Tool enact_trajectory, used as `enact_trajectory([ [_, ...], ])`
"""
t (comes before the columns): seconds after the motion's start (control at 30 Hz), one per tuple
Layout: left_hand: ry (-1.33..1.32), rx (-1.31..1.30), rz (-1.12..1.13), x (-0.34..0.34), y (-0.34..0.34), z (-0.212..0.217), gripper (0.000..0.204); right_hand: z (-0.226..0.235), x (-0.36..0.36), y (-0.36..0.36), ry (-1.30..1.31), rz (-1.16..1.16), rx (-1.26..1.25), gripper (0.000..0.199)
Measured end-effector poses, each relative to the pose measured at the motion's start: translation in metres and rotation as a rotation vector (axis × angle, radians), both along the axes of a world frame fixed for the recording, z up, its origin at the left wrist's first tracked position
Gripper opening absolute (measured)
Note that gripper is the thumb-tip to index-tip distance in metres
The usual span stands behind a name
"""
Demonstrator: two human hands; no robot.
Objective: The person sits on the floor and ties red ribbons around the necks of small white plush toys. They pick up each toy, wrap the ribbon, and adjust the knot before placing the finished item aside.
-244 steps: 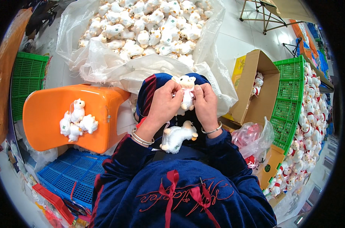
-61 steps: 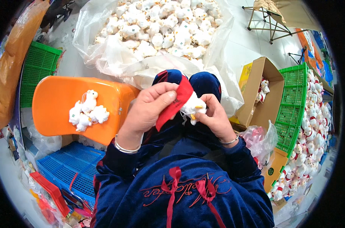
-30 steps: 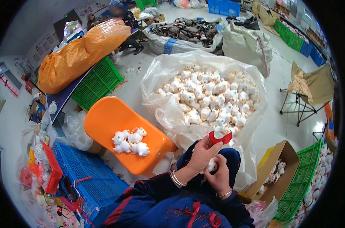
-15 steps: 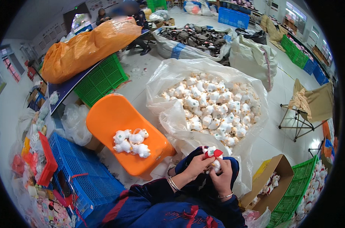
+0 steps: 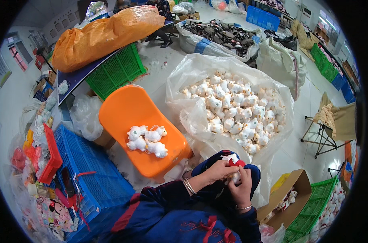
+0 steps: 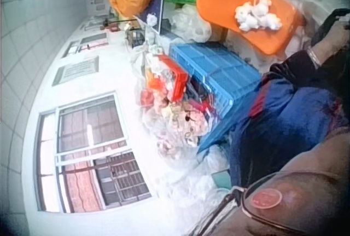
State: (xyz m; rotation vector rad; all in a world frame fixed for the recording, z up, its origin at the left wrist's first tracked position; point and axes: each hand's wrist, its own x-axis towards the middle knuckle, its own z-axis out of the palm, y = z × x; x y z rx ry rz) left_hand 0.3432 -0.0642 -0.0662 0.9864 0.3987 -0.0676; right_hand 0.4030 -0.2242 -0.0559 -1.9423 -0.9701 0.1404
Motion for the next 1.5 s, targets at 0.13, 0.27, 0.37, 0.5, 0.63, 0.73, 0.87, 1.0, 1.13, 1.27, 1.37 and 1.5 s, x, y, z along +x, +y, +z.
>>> enact_trajectory([
  [0.13,0.055,-0.049,-0.085,-0.008,0.002,-0.017,0.018,0.002,0.001,-0.002,0.064,-0.059,-0.001,0.044],
  [0.27,0.143,-0.075,0.112,-0.015,0.010,-0.019,0.014,-0.003,0.003,-0.009,0.000,-0.078,0.050,0.038],
  [0.37,0.178,0.865,0.195,-0.030,0.037,-0.047,0.028,-0.002,0.004,-0.015,0.028,-0.116,0.048,0.039],
  [0.5,-0.113,0.981,0.530,-0.032,0.035,-0.015,0.016,-0.008,0.003,-0.024,0.192,-0.132,0.083,0.043],
  [0.63,-0.568,1.343,0.395,-0.025,0.019,0.034,0.030,-0.009,0.001,-0.026,0.264,-0.123,0.093,0.044],
  [0.73,-0.569,1.369,0.104,-0.018,0.010,0.028,0.029,-0.005,0.001,-0.027,0.277,-0.125,0.055,0.046],
  [0.87,-0.519,1.429,-0.062,-0.010,-0.001,0.017,0.026,-0.012,0.001,-0.029,0.320,-0.115,0.116,0.048],
  [1.0,-0.465,1.420,-0.051,-0.004,-0.004,0.007,0.022,-0.014,0.002,-0.029,0.291,-0.125,0.039,0.048],
  [1.13,-0.450,1.335,0.030,0.001,-0.003,0.002,0.011,-0.019,-0.003,-0.027,0.433,-0.131,0.152,0.065],
  [1.27,-0.460,1.103,0.121,0.010,0.009,-0.004,0.005,-0.030,0.000,-0.032,0.290,-0.125,0.140,0.059],
  [1.37,-0.267,0.780,0.028,0.010,0.014,-0.001,0.006,-0.031,0.004,-0.035,0.226,-0.108,0.130,0.050],
  [1.5,-0.067,0.446,-0.205,0.012,0.020,0.010,0.009,-0.020,0.005,-0.033,0.175,-0.056,0.103,0.043],
])
